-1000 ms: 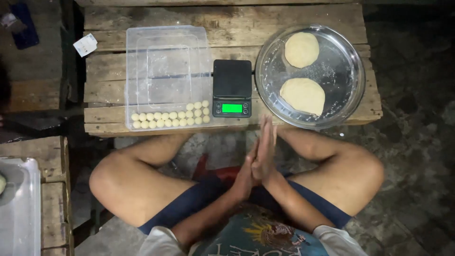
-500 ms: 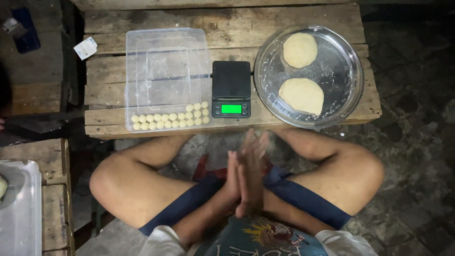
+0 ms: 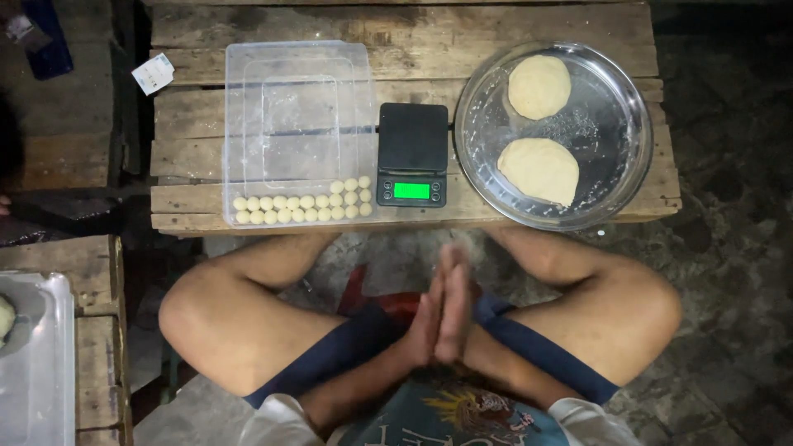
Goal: The person is portioning dough by weighing small pieces on a digital scale, rolling them into balls, and flattening larger pieces on a metal tray.
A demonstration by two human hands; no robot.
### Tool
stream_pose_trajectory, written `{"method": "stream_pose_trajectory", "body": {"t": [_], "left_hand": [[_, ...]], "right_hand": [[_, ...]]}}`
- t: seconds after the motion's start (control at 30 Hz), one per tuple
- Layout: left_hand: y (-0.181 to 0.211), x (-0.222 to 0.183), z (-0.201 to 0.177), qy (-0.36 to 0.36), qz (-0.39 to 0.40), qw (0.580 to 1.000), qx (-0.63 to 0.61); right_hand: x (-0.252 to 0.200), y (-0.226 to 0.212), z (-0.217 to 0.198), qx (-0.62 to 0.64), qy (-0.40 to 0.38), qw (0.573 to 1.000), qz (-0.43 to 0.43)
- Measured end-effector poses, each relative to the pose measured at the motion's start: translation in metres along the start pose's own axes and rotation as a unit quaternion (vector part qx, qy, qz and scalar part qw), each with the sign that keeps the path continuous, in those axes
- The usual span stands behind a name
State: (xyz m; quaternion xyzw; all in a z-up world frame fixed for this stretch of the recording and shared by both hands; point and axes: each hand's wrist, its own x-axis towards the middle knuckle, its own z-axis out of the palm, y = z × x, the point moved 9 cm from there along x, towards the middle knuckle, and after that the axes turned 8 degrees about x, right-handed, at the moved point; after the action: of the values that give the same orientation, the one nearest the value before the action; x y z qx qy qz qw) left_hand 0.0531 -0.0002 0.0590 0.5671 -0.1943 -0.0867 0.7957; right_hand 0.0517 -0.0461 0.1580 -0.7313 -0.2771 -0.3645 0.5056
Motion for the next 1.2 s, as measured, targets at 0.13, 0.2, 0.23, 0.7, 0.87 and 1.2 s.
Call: {"method": "stream_pose_trajectory", "body": {"t": [0.13, 0.2, 0.23, 0.7, 0.87, 1.2], "left_hand": [[0.055, 0.04, 0.012, -0.04, -0.013, 0.999, -0.007], [0.074, 0.053, -0.001, 0.01, 0.135, 0.981, -0.139], [0.019, 0.031, -0.001, 0.01, 0.133, 0.981, -0.14], [0.015, 0.029, 0.008, -0.039, -0.007, 0.994, -0.107], [0.07, 0.039, 0.013, -0.049, -0.001, 0.996, -0.077], [0.013, 0.027, 0.009, -0.024, -0.035, 0.999, -0.008]], "right_hand": [[-0.071, 0.049, 0.017, 0.055, -0.041, 0.995, 0.073], [-0.179, 0.068, 0.027, -0.605, -0.203, 0.769, 0.036], [-0.127, 0.047, 0.037, -0.605, -0.204, 0.769, 0.037], [-0.04, 0.002, 0.012, 0.131, -0.051, 0.987, 0.079], [0.005, 0.017, 0.009, 0.145, -0.059, 0.986, 0.063], [-0.057, 0.053, 0.012, 0.268, 0.02, 0.962, 0.038]]}}
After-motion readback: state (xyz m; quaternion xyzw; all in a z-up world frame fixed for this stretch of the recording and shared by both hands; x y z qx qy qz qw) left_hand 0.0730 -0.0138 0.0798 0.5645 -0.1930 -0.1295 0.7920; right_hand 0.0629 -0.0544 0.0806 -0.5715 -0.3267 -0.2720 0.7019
